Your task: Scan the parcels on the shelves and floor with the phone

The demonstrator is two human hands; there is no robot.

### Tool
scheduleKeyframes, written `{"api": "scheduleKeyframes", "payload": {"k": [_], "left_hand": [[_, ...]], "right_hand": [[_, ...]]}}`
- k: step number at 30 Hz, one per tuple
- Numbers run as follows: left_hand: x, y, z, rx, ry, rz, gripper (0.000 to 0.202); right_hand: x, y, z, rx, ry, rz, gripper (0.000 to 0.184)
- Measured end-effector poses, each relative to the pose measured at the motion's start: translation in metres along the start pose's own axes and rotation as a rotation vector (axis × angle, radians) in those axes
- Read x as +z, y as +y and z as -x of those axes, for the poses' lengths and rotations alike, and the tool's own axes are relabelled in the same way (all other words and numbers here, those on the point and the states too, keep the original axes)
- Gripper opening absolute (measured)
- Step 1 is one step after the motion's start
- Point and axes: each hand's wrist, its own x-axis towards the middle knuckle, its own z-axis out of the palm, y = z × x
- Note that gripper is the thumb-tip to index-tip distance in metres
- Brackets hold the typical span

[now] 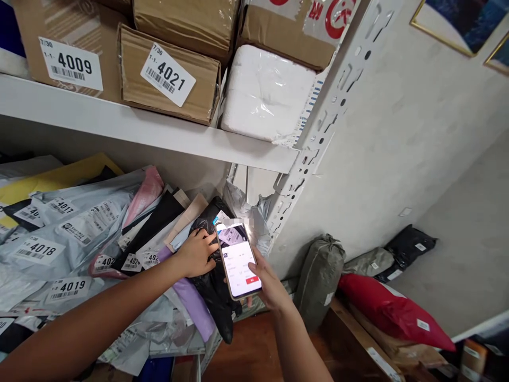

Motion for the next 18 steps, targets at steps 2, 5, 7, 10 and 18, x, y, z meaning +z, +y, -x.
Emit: {"api": "scheduleKeyframes", "payload": {"k": [2, 5, 7, 10, 18], "left_hand": [[0.0019, -0.0006, 0.0000, -0.001, 0.005, -0.012, 0.031], [0.0049, -0.0018, 0.0008, 0.011, 0.025, -0.021, 0.034], [0.0062, -0.0023, 0.0012, 0.015, 0.031, -0.023, 0.036], [0.0071, -0.0027, 0.0014, 0.018, 0.029, -0.025, 0.038], [0.0052, -0.0022, 0.0025, 0.013, 0.021, -0.019, 0.035]], "right_hand": [[-0.0001, -0.0035, -0.0061, 0.006, -0.014, 0.041, 0.075], [0.0010, -0.0017, -0.0105, 0.000, -0.033, 0.074, 0.069], [0.0014, 0.0012, -0.0115, -0.006, -0.045, 0.080, 0.068], [0.0011, 0.0042, -0.0117, -0.005, -0.050, 0.087, 0.066], [0.0018, 0.0028, -0.0109, -0.019, -0.020, 0.075, 0.068]]}}
